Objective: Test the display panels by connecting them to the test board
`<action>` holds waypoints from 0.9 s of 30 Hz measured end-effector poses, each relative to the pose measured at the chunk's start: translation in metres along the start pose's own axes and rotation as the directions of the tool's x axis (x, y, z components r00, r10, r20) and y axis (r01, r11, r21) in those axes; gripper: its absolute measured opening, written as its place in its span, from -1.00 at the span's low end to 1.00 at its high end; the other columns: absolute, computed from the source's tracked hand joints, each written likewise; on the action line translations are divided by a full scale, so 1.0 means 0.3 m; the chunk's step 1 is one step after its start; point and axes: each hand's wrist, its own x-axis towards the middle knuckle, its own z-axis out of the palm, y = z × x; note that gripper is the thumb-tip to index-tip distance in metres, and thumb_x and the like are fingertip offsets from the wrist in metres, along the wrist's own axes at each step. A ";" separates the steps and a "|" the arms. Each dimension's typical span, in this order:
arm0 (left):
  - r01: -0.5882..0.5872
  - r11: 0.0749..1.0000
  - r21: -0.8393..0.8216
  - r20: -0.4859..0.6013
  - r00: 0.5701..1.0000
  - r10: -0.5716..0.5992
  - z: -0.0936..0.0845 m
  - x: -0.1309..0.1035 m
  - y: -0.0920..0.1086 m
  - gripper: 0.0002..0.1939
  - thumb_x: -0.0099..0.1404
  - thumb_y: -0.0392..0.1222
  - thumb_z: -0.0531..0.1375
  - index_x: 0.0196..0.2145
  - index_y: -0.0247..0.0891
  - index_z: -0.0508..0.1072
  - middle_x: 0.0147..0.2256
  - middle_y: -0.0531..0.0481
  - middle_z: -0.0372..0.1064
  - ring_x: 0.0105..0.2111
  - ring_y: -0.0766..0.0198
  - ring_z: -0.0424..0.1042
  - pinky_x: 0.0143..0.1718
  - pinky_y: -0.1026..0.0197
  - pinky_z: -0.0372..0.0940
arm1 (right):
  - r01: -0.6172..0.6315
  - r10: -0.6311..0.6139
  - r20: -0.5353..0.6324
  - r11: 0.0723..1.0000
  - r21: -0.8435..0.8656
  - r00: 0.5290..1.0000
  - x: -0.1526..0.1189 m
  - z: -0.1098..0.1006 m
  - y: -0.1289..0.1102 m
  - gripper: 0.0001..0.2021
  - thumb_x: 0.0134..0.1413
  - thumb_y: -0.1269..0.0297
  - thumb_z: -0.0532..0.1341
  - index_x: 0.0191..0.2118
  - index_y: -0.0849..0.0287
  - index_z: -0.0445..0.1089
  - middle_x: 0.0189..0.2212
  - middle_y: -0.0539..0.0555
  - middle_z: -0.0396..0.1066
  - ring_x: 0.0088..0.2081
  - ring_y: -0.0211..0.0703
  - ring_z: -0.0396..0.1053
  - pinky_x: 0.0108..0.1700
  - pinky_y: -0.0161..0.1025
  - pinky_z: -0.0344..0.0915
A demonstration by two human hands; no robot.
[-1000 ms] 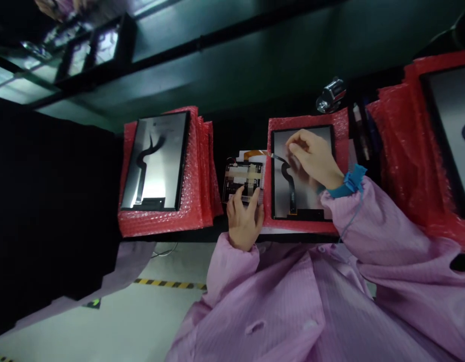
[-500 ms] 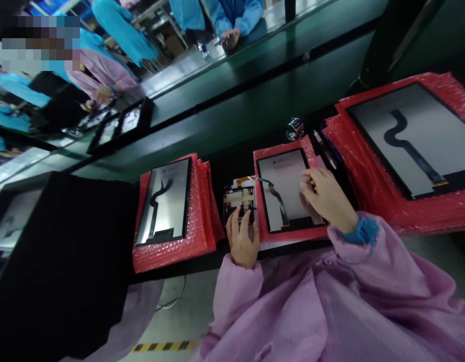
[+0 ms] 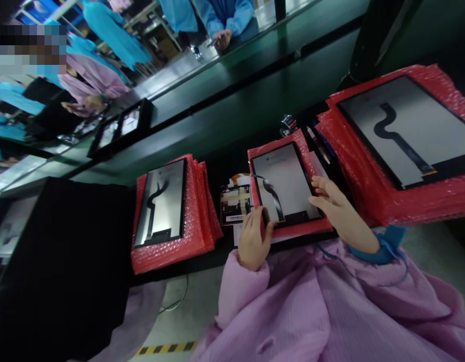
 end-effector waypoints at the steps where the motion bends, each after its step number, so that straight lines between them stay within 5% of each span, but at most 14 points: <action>1: 0.037 0.998 -0.046 0.036 0.999 -0.035 -0.016 0.009 -0.001 -0.45 0.51 0.14 0.00 0.16 -0.34 0.41 0.09 -0.31 0.49 0.14 -0.02 0.43 0.18 -0.13 0.35 | 0.032 -0.032 0.001 0.998 0.045 0.999 -0.011 -0.003 -0.027 -0.48 0.12 0.12 0.20 0.19 0.10 0.25 0.19 0.19 0.30 0.20 0.02 0.30 0.34 0.10 0.21; 5: 0.318 0.868 -0.382 0.159 0.948 -0.277 -0.097 0.086 0.005 -0.38 0.44 0.31 0.02 0.01 -0.29 0.52 -0.02 -0.27 0.56 0.05 -0.04 0.52 0.12 -0.13 0.40 | 0.317 -0.330 0.071 0.937 0.144 0.941 -0.064 0.035 -0.167 -0.56 0.22 0.16 0.18 0.18 0.09 0.23 0.17 0.18 0.32 0.21 -0.03 0.31 0.33 0.04 0.23; 8: 0.399 0.669 -0.627 0.084 0.888 -0.452 -0.157 0.168 0.017 -0.42 0.48 0.26 -0.07 0.01 -0.20 0.52 0.01 -0.23 0.55 0.06 0.00 0.53 0.10 -0.08 0.44 | 0.495 -0.531 0.267 0.847 0.195 0.804 -0.084 0.114 -0.237 -0.54 0.25 0.17 0.18 0.23 0.10 0.20 0.18 0.19 0.32 0.23 -0.02 0.28 0.31 0.03 0.26; 10: 0.392 0.629 -0.672 0.026 0.861 -0.508 -0.189 0.211 0.026 -0.42 0.49 0.24 -0.12 0.10 -0.13 0.48 0.04 -0.18 0.55 0.11 0.00 0.51 0.11 -0.10 0.45 | 0.522 -0.575 0.345 0.818 0.242 0.742 -0.081 0.179 -0.236 -0.51 0.29 0.14 0.17 0.27 0.10 0.17 0.20 0.19 0.32 0.23 -0.03 0.28 0.29 0.01 0.29; 14: 0.466 0.519 -0.717 0.139 0.824 -0.549 -0.227 0.239 0.023 -0.36 0.44 0.32 -0.10 0.07 -0.17 0.51 -0.03 -0.16 0.60 0.04 -0.08 0.56 0.00 -0.12 0.52 | 0.410 -0.419 0.280 0.907 0.094 0.864 -0.060 0.301 -0.156 -0.51 0.38 0.05 0.02 0.30 0.16 0.16 0.22 0.24 0.29 0.24 0.06 0.23 0.30 0.16 0.26; 16: 0.478 0.440 -0.760 0.171 0.800 -0.575 -0.232 0.233 0.009 -0.43 0.38 0.30 0.02 0.01 -0.17 0.53 -0.02 -0.14 0.59 0.05 -0.10 0.56 -0.05 -0.09 0.55 | 0.388 -0.357 0.287 0.920 -0.054 0.889 -0.059 0.340 -0.121 -0.44 0.38 0.01 0.00 0.31 0.27 0.15 0.24 0.33 0.27 0.25 0.18 0.19 0.30 0.29 0.21; 18: 0.472 0.403 -0.784 0.167 0.786 -0.596 -0.233 0.225 -0.009 -0.52 0.35 0.23 0.10 -0.02 -0.15 0.53 -0.04 -0.11 0.60 0.03 -0.11 0.57 -0.09 -0.07 0.56 | 0.466 -0.406 0.370 0.881 -0.086 0.836 -0.066 0.358 -0.107 -0.35 0.34 -0.06 0.05 0.32 0.35 0.14 0.25 0.37 0.26 0.27 0.23 0.14 0.31 0.32 0.18; 21: 0.473 0.411 -0.780 0.145 0.774 -0.616 -0.240 0.216 -0.038 -0.58 0.35 0.17 0.12 -0.06 -0.15 0.55 -0.14 -0.10 0.63 -0.07 -0.09 0.61 -0.12 -0.08 0.56 | 0.595 -0.561 0.462 0.799 0.086 0.686 -0.073 0.352 -0.106 -0.33 0.32 -0.11 0.08 0.34 0.30 0.14 0.27 0.29 0.26 0.32 0.12 0.09 0.35 0.16 0.19; 22: 0.470 0.434 -0.769 0.124 0.775 -0.619 -0.246 0.213 -0.047 -0.59 0.35 0.16 0.12 -0.09 -0.16 0.56 -0.18 -0.10 0.63 -0.11 -0.09 0.62 -0.13 -0.09 0.56 | 0.592 -0.575 0.438 0.798 0.113 0.691 -0.070 0.344 -0.103 -0.37 0.35 -0.09 0.06 0.33 0.25 0.15 0.27 0.27 0.26 0.33 0.08 0.09 0.36 0.13 0.19; 25: 0.458 0.545 -0.702 0.062 0.802 -0.594 -0.266 0.207 -0.065 -0.58 0.37 0.18 0.10 -0.18 -0.15 0.59 -0.28 -0.11 0.64 -0.12 -0.11 0.62 -0.12 -0.13 0.55 | 0.432 -0.418 0.283 0.902 0.011 0.863 -0.038 0.317 -0.079 -0.40 0.38 -0.06 0.01 0.37 0.19 0.11 0.30 0.29 0.20 0.35 0.11 0.09 0.37 0.23 0.12; 27: 0.448 0.616 -0.649 0.056 0.835 -0.548 -0.270 0.205 -0.070 -0.50 0.42 0.21 0.00 -0.16 -0.16 0.60 -0.29 -0.13 0.64 -0.07 -0.11 0.60 -0.06 -0.12 0.54 | 0.305 -0.295 0.261 0.952 0.006 0.919 -0.013 0.297 -0.061 -0.30 0.35 -0.11 0.03 0.44 0.16 -0.03 0.35 0.31 0.13 0.36 0.15 0.09 0.35 0.26 0.13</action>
